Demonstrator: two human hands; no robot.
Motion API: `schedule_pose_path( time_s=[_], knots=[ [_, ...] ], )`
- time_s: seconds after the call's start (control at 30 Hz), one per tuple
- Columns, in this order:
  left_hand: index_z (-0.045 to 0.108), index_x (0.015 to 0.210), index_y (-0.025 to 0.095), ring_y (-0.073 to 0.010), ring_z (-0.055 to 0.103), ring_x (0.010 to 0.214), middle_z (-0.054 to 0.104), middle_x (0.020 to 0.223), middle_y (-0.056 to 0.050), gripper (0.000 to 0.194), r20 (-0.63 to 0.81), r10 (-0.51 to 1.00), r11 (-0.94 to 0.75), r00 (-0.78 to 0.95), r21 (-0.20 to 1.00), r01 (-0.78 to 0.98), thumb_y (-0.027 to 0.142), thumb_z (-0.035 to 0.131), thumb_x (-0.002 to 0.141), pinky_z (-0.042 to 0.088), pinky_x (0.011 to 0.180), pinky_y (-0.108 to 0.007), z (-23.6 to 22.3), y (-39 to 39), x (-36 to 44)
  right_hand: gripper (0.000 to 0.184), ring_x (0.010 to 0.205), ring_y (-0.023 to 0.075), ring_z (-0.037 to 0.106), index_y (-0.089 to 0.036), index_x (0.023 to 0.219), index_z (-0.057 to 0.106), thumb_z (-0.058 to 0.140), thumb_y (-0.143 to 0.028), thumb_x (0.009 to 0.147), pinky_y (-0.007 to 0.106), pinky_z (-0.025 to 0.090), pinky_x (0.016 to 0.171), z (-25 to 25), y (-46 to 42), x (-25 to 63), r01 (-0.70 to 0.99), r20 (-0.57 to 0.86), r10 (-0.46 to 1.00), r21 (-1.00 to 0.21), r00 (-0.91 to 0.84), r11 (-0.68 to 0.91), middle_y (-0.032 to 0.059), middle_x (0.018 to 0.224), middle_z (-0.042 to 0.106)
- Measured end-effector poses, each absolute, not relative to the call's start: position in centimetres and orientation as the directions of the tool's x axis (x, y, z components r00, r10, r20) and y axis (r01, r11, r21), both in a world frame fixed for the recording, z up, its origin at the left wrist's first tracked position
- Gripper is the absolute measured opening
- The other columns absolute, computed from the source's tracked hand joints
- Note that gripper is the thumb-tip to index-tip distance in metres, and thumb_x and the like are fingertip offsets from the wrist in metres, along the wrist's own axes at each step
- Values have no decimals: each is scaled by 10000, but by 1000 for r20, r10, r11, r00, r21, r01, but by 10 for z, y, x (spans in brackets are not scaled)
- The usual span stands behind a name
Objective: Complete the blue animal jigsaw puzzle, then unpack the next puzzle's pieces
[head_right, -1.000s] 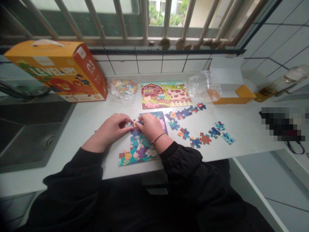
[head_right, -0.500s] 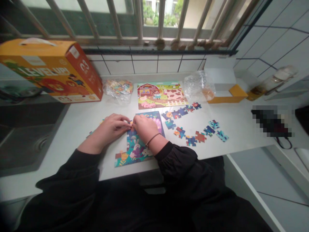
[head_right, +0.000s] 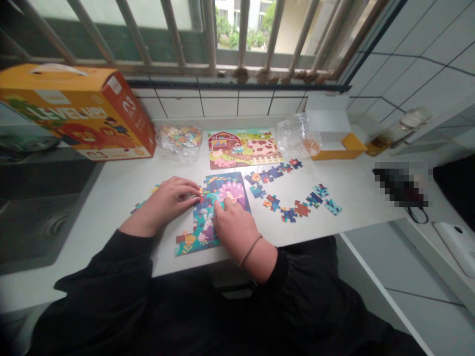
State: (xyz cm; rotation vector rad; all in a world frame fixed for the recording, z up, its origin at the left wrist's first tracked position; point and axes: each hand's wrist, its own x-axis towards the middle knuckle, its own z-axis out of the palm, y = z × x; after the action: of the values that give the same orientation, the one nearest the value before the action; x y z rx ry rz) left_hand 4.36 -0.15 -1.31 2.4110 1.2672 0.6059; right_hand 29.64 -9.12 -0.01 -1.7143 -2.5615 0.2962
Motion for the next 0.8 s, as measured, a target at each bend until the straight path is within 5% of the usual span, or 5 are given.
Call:
schedule_pose_path(
  time_s=[0.27,0.5,0.8],
  knots=[
    [833,1186,202,-359,698,1212,798,1302,-155,364,214,956,-274,200,417,867,482,719,983,525,1116,-499,-12,3,18,374,974,292,759,-258,1489,745,640,-340,1140,378,590,774,0,-137,356,908,-28,927,-214,-375,361,121,1122,766],
    [831,1135,190,-382,717,1189,789,1205,-192,389,116,987,80,-115,267,960,466,601,988,558,1082,-483,-15,13,-10,233,912,252,774,-221,1232,801,624,-336,1132,359,578,784,-16,-159,432,921,176,951,-255,-255,294,101,1078,774],
    [835,1041,179,-366,712,1079,765,1104,-161,372,91,981,142,-171,262,955,446,585,972,569,996,-461,-6,13,-11,245,709,204,686,-239,1000,758,615,-388,1132,343,454,682,-41,-150,483,926,304,945,-310,-118,215,13,789,700]
  ],
)
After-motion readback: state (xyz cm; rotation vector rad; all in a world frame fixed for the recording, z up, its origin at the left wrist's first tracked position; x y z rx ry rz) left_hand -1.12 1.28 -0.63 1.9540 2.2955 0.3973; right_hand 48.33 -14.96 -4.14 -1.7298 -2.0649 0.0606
